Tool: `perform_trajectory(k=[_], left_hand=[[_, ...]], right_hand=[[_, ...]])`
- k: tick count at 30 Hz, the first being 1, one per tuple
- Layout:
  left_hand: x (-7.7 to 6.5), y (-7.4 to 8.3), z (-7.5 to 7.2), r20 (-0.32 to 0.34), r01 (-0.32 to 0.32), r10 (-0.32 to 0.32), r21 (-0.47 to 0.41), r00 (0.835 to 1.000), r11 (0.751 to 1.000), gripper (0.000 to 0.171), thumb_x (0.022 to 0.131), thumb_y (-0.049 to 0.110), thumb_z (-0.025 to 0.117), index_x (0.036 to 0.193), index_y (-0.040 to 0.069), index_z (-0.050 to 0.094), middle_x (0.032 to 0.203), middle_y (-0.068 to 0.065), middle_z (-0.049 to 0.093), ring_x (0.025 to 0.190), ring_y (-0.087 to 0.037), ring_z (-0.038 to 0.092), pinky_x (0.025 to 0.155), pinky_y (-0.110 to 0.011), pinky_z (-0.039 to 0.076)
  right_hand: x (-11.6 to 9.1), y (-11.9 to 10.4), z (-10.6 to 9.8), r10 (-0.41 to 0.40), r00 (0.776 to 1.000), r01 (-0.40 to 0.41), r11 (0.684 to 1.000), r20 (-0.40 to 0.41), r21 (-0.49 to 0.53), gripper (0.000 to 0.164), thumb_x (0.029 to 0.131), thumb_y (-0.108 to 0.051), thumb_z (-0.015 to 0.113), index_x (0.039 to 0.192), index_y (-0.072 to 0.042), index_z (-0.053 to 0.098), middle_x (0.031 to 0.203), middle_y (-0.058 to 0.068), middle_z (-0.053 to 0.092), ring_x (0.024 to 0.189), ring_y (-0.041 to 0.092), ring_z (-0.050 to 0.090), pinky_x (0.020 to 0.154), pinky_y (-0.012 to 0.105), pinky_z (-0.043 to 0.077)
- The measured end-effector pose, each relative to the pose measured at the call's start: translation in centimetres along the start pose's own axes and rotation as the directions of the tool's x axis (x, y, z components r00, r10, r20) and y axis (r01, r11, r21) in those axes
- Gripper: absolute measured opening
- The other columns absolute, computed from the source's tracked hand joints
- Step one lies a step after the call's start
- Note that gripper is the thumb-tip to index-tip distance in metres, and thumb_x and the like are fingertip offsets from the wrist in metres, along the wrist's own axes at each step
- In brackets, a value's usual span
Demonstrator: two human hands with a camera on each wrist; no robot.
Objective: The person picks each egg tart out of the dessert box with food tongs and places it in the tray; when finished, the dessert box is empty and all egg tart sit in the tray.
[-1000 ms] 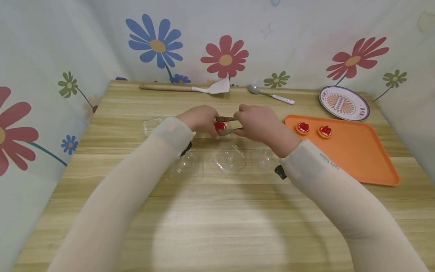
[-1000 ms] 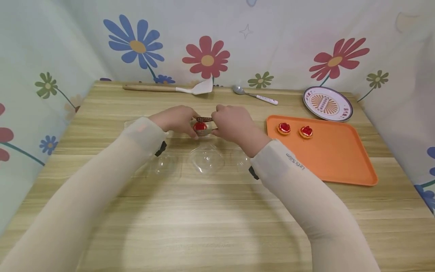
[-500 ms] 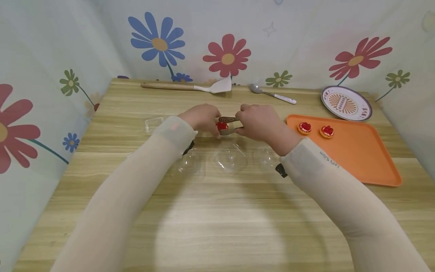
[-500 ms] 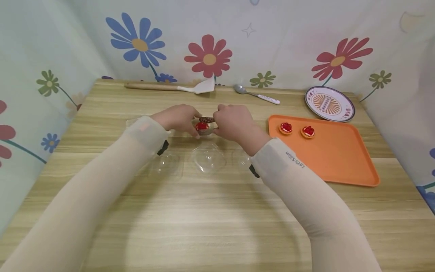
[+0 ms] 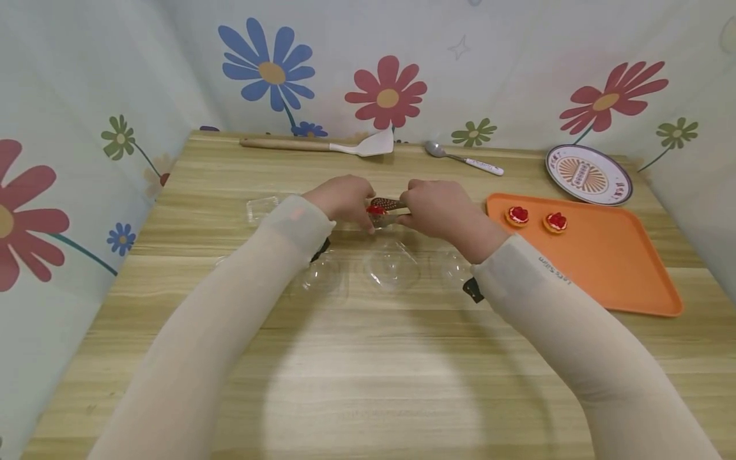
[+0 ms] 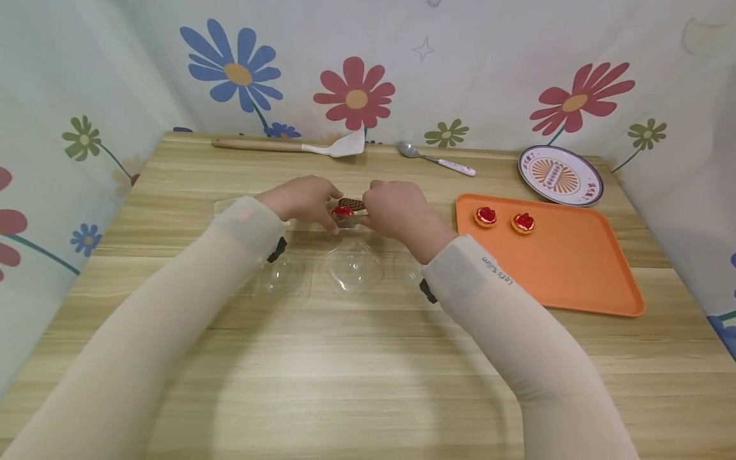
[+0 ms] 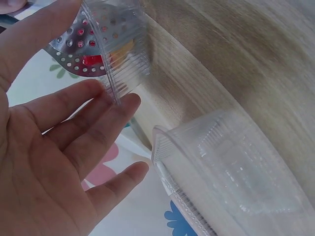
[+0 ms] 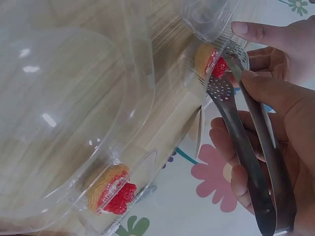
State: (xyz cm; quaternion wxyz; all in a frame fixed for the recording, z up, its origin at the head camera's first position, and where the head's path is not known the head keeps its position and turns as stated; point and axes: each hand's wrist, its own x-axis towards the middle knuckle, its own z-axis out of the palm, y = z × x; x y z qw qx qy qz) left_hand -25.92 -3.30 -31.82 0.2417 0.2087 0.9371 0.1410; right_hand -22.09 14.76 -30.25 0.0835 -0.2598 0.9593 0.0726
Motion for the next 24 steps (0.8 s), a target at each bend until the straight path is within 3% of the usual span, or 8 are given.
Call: perform_trajectory(k=[5,24], left_hand=[[-0.02,0.07,-0.02,-0.001,0.002,-0.002,0.002,1.0,1.0,0.071,0.078,0.03,0.085,0.137,0.003,0.056,0.131,-0.009,0.06,0.106,-0.023,0.055,0.099,-0.04,0.045],[0.08,0.05,0.15,0.0,0.02,-0.02,-0.001,1.0,1.0,0.072,0.079,0.03,0.085,0.139,0.004,0.055,0.137,-0.009,0.057,0.115,-0.025,0.055,0.103,-0.043,0.043]], right_hand=[[-0.07,0.04,0.14,-0.008,1.0,0.008,1.0,-0.013,-0.005,0.033,0.092,-0.041,0.069,0.111,-0.014,0.074,0.093,0.003,0.063,0.075,0.022,0.062,0.066,0.043,0.055],[-0.48,0.74,0.36,-0.028,0.999,0.029,0.999,-0.039,0.023,0.032,0.094,-0.037,0.068,0.115,-0.013,0.072,0.094,0.004,0.063,0.076,0.022,0.061,0.065,0.042,0.053]])
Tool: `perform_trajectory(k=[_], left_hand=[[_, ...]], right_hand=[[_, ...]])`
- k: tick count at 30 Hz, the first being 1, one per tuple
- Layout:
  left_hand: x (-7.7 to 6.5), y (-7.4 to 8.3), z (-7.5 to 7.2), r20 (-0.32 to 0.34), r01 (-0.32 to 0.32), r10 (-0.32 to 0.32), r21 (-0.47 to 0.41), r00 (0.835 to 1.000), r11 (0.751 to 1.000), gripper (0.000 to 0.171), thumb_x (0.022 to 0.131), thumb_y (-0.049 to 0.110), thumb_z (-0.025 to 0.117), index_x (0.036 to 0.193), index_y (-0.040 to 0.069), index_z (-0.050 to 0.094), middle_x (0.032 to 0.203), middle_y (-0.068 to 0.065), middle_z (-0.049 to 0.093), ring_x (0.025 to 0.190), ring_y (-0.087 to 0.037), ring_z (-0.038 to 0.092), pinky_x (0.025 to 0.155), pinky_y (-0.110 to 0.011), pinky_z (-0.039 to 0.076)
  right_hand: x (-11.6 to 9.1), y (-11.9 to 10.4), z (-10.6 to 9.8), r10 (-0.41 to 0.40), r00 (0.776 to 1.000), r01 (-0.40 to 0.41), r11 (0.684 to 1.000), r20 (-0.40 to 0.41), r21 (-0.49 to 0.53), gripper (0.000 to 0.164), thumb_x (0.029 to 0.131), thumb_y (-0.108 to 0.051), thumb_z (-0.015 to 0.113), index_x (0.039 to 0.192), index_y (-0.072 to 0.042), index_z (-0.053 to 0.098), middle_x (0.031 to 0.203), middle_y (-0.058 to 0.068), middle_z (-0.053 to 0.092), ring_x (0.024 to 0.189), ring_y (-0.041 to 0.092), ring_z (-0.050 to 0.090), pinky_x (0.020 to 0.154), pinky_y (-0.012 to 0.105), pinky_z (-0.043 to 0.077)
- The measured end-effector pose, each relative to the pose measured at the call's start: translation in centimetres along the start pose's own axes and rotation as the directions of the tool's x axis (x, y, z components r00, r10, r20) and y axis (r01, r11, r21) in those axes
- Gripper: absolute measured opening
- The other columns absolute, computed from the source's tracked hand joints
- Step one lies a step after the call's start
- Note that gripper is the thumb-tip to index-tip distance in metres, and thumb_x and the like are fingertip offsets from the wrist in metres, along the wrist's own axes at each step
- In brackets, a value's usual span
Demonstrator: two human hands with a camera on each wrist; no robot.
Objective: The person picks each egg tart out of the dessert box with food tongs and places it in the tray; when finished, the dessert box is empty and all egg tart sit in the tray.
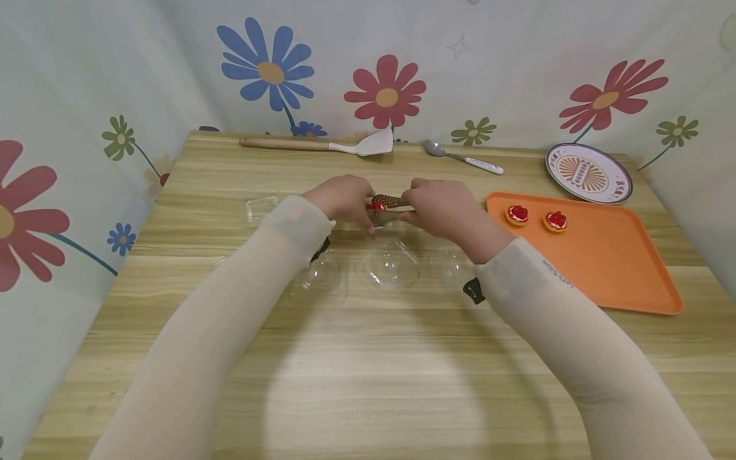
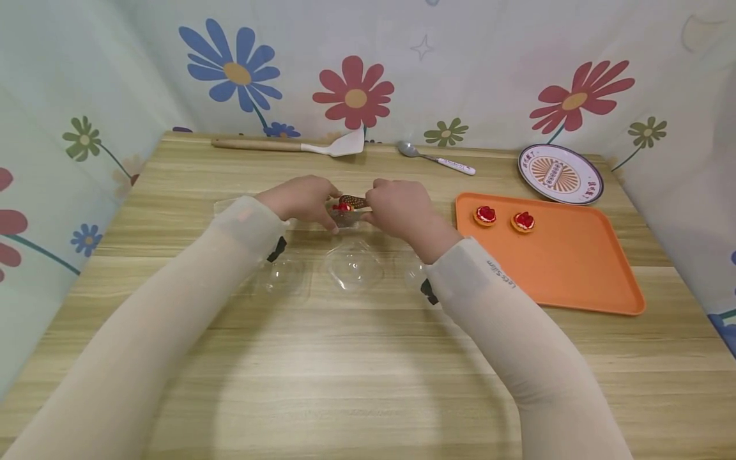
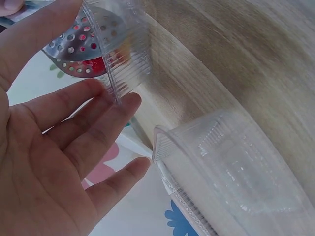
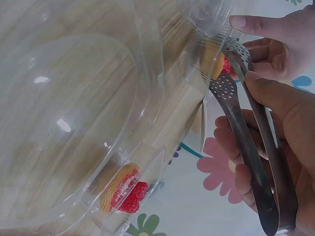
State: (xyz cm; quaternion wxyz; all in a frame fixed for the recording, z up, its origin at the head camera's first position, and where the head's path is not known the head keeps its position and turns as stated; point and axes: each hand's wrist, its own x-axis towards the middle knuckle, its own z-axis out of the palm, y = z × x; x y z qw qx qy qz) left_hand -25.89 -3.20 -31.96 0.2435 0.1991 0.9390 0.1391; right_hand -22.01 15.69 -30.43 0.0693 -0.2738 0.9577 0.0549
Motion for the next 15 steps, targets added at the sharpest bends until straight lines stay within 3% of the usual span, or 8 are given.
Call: perform_trajectory(k=[15], left_hand=[[-0.16,0.21,-0.13,0.008,0.007,-0.007,0.016,1.0,1.0,0.078,0.08,0.032,0.083,0.145,0.003,0.049,0.147,-0.011,0.049,0.133,-0.029,0.046,0.112,-0.044,0.035]], right_hand=[[-0.99,0.68,-0.32,0.011,1.0,-0.01,1.0,-0.015,0.029,0.035,0.095,-0.038,0.067,0.119,-0.013,0.071,0.098,0.005,0.064,0.078,0.023,0.061,0.064,0.042,0.052]])
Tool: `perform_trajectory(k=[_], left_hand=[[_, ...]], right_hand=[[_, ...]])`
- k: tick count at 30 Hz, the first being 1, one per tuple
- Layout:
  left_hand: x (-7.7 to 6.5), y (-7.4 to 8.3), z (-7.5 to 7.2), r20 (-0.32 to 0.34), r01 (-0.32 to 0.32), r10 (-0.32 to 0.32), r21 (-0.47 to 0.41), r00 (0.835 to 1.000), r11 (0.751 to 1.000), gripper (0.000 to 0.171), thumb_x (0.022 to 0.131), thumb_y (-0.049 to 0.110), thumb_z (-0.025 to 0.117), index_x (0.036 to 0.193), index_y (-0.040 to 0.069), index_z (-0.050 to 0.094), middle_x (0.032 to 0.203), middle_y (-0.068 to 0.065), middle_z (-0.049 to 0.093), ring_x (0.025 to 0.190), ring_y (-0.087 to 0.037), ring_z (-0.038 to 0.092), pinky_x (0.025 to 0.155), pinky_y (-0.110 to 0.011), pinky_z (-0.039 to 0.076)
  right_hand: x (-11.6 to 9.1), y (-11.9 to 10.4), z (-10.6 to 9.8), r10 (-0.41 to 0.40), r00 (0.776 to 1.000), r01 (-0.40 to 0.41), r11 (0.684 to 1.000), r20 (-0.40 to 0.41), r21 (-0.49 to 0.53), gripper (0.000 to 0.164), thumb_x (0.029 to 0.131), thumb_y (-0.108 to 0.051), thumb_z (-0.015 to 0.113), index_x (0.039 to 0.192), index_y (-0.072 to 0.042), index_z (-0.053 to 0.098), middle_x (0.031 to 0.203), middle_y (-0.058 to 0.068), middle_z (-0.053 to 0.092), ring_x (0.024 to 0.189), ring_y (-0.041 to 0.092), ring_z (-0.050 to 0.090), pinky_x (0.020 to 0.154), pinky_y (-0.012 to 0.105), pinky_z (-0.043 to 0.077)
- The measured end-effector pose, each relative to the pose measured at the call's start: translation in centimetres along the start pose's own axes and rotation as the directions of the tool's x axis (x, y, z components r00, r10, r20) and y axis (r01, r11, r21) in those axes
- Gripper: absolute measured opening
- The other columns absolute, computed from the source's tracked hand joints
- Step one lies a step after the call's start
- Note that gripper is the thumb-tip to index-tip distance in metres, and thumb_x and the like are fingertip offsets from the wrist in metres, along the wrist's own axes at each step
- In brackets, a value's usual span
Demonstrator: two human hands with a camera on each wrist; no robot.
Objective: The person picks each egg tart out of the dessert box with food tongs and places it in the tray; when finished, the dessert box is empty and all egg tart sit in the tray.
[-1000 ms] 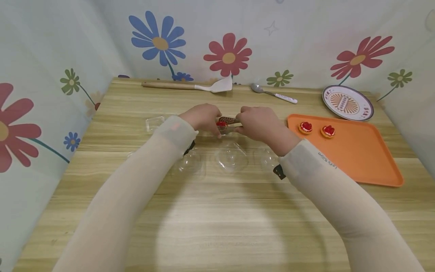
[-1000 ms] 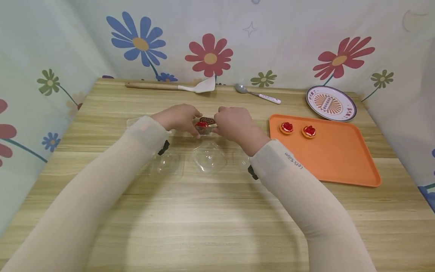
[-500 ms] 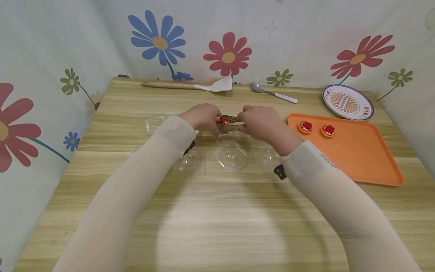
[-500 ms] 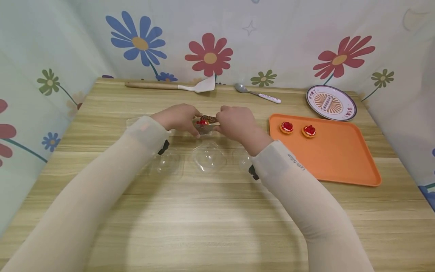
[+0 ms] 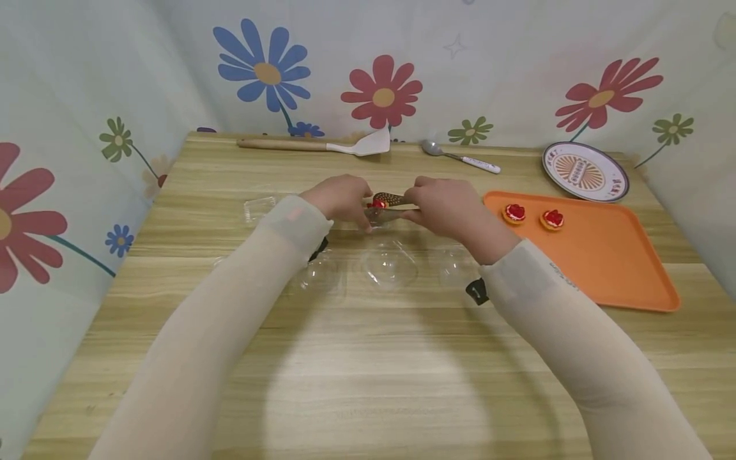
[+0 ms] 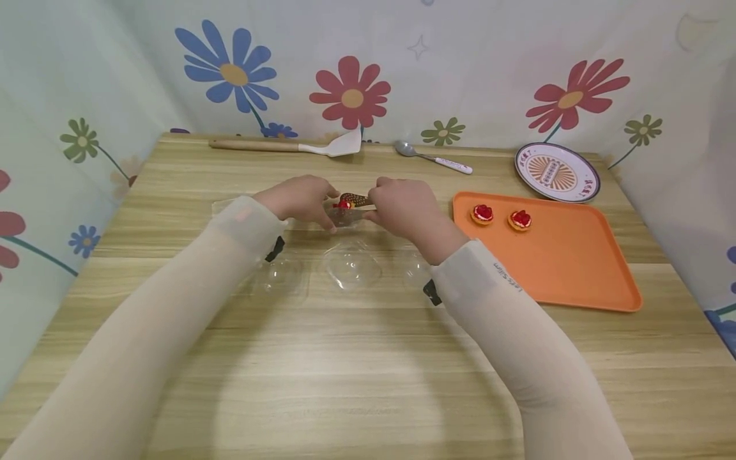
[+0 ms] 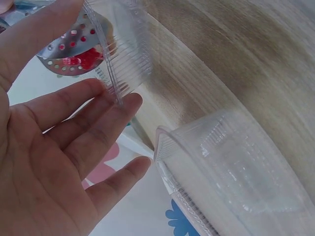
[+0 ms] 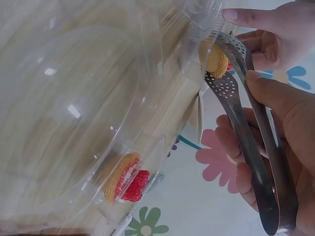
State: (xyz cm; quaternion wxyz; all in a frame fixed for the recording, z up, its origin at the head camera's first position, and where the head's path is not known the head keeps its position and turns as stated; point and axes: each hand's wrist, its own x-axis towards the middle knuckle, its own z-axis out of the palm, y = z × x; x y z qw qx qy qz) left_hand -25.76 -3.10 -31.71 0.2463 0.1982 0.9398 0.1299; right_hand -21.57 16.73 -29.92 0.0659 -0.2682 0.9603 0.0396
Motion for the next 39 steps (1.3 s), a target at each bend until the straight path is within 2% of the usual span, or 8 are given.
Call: perform_trajectory(k=[13,18,24,29,34,39], left_hand=[[0.0,0.2,-0.2,0.011,-0.007,0.007,0.013,1.0,1.0,0.076,0.082,0.03,0.081,0.146,0.003,0.048,0.15,-0.011,0.046,0.139,-0.032,0.04,0.114,-0.045,0.033],[0.2,0.1,-0.2,0.014,-0.011,0.011,0.03,1.0,0.999,0.077,0.083,0.031,0.08,0.146,0.004,0.047,0.151,-0.011,0.046,0.139,-0.032,0.039,0.114,-0.044,0.031],[0.4,-0.1,-0.1,0.018,-0.018,0.017,0.04,1.0,0.999,0.078,0.082,0.032,0.08,0.147,0.004,0.047,0.151,-0.011,0.045,0.14,-0.031,0.037,0.116,-0.043,0.029],[0.5,-0.1,-0.1,0.026,-0.01,0.01,0.023,1.0,1.0,0.078,0.082,0.032,0.08,0.147,0.005,0.046,0.151,-0.011,0.045,0.141,-0.031,0.036,0.116,-0.043,0.029],[0.4,0.0,-0.1,0.027,-0.003,0.002,0.016,1.0,1.0,0.079,0.082,0.032,0.081,0.147,0.005,0.046,0.152,-0.011,0.044,0.141,-0.032,0.036,0.116,-0.044,0.028],[0.2,0.1,-0.2,0.024,-0.01,0.009,0.02,1.0,1.0,0.078,0.082,0.03,0.08,0.147,0.004,0.046,0.152,-0.012,0.044,0.141,-0.033,0.035,0.116,-0.044,0.028]], right_hand=[[-1.6,1.4,-0.5,0.012,0.998,-0.01,0.999,-0.068,0.032,0.036,0.094,-0.036,0.068,0.119,-0.011,0.07,0.101,0.007,0.064,0.081,0.023,0.062,0.065,0.041,0.052],[-3.0,2.7,-0.9,0.057,0.996,-0.052,0.997,-0.071,0.062,0.037,0.095,-0.037,0.067,0.123,-0.013,0.069,0.104,0.006,0.064,0.081,0.021,0.06,0.065,0.038,0.05],[-5.1,5.3,-1.2,0.112,0.989,-0.102,0.989,-0.093,0.108,0.037,0.096,-0.033,0.066,0.124,-0.01,0.067,0.11,0.011,0.063,0.086,0.025,0.061,0.069,0.043,0.051],[-7.4,7.8,-1.3,0.198,0.976,-0.189,0.977,-0.091,0.101,0.044,0.099,-0.037,0.06,0.133,-0.009,0.062,0.126,0.016,0.06,0.096,0.032,0.065,0.068,0.049,0.053],[-9.6,10.6,-1.2,0.279,0.959,-0.272,0.954,-0.043,0.125,0.05,0.1,-0.037,0.058,0.139,-0.004,0.056,0.133,0.024,0.055,0.113,0.043,0.056,0.084,0.061,0.049],[-12.2,14.0,-0.3,0.336,0.941,-0.328,0.934,-0.034,0.144,0.054,0.102,-0.039,0.053,0.138,0.002,0.055,0.132,0.03,0.052,0.118,0.05,0.048,0.094,0.067,0.04]])
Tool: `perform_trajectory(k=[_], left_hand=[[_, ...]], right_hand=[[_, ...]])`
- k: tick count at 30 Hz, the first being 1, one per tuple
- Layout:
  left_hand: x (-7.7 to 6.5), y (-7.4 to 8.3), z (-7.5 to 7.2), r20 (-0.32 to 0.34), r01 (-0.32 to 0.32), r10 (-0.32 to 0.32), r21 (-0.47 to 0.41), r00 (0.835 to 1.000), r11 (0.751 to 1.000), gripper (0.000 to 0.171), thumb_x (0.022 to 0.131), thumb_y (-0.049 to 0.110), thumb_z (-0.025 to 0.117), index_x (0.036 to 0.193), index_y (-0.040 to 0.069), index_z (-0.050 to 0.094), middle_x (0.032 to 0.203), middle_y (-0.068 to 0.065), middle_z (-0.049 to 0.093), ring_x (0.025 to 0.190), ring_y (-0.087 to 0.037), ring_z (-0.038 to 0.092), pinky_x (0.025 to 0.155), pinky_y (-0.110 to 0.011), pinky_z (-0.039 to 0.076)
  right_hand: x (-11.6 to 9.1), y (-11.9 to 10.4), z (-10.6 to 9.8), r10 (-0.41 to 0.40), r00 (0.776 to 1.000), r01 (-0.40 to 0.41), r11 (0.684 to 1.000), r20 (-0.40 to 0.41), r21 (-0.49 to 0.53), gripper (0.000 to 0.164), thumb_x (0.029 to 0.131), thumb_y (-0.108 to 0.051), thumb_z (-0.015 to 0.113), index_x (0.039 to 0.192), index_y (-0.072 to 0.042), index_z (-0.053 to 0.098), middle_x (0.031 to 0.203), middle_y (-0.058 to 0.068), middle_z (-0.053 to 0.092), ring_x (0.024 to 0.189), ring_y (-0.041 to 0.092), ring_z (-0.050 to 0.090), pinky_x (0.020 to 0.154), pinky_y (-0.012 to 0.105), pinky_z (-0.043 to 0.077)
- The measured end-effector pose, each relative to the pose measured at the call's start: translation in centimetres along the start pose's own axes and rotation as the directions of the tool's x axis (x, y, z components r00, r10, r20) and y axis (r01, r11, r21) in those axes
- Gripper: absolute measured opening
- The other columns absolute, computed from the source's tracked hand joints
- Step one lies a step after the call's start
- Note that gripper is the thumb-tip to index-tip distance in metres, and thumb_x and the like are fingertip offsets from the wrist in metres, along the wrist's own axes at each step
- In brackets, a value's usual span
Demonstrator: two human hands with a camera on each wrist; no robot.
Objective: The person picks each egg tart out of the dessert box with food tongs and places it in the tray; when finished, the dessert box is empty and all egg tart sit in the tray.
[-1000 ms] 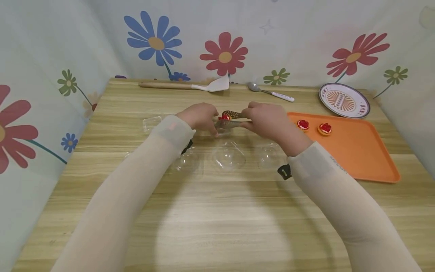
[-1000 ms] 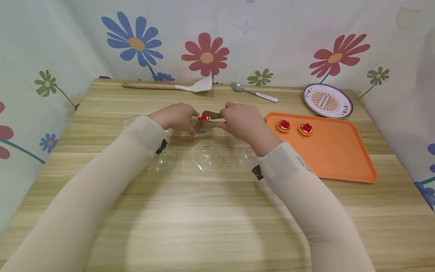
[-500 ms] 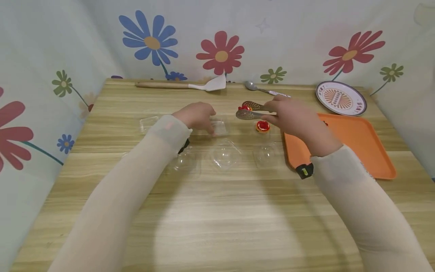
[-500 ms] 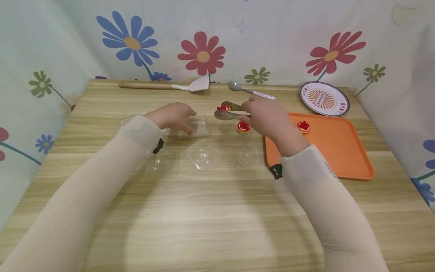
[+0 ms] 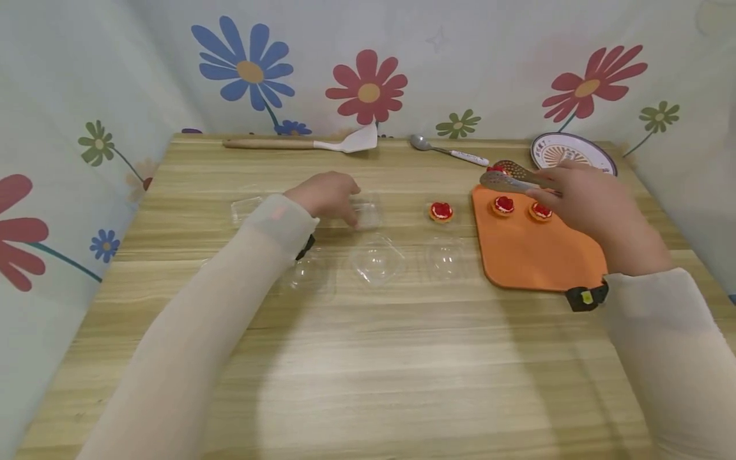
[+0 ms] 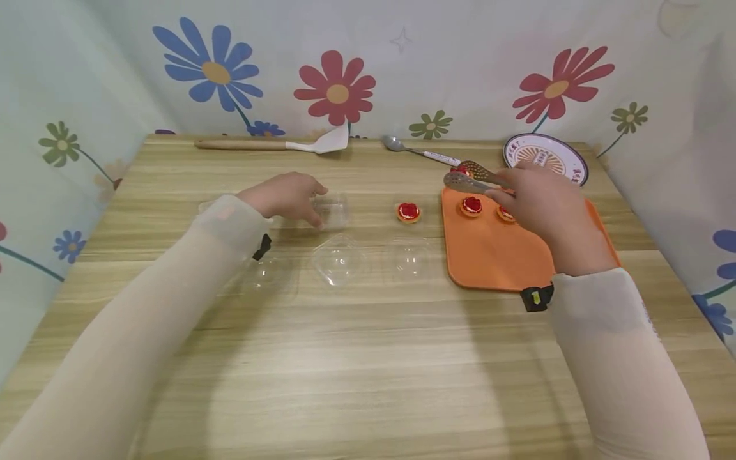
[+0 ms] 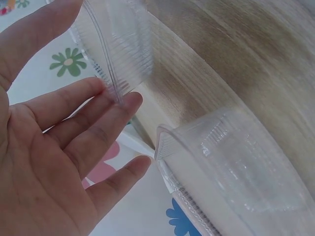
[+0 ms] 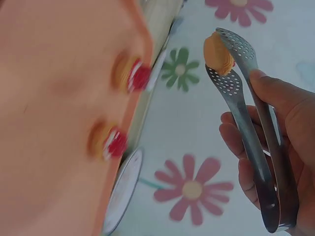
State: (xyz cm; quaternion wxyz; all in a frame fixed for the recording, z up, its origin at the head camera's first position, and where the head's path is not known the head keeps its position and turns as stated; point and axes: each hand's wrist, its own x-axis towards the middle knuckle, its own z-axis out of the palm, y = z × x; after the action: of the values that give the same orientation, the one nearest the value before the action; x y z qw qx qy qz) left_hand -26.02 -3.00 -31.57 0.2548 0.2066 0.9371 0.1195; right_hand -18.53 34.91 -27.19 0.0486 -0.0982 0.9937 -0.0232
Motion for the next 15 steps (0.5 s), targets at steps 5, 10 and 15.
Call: perform_trajectory(k=[5,10,15], left_hand=[[0.0,0.3,-0.1,0.014,0.016,-0.015,-0.013,1.0,1.0,0.077,0.083,0.029,0.08,0.147,0.004,0.045,0.152,-0.012,0.043,0.14,-0.032,0.037,0.115,-0.046,0.03],[0.2,0.2,0.0,0.025,0.032,-0.031,-0.02,0.999,0.999,0.076,0.084,0.029,0.08,0.148,0.004,0.046,0.152,-0.012,0.043,0.139,-0.031,0.038,0.115,-0.046,0.031],[0.4,0.2,0.1,0.021,0.038,-0.038,-0.02,0.999,0.999,0.076,0.084,0.029,0.079,0.148,0.005,0.046,0.152,-0.012,0.044,0.139,-0.031,0.038,0.115,-0.047,0.03]], right_hand=[[-1.6,4.2,1.0,0.077,0.997,-0.077,0.997,-0.019,0.021,0.058,0.103,-0.044,0.049,0.135,0.004,0.056,0.128,0.033,0.053,0.115,0.052,0.048,0.095,0.069,0.037],[-2.9,7.1,2.2,0.178,0.984,-0.177,0.984,-0.031,0.038,0.06,0.102,-0.046,0.049,0.13,0.007,0.058,0.114,0.035,0.057,0.101,0.049,0.051,0.087,0.067,0.042],[-4.0,9.1,3.2,0.256,0.965,-0.254,0.966,-0.052,0.044,0.061,0.102,-0.046,0.048,0.138,0.003,0.052,0.122,0.039,0.054,0.105,0.054,0.049,0.089,0.068,0.039]])
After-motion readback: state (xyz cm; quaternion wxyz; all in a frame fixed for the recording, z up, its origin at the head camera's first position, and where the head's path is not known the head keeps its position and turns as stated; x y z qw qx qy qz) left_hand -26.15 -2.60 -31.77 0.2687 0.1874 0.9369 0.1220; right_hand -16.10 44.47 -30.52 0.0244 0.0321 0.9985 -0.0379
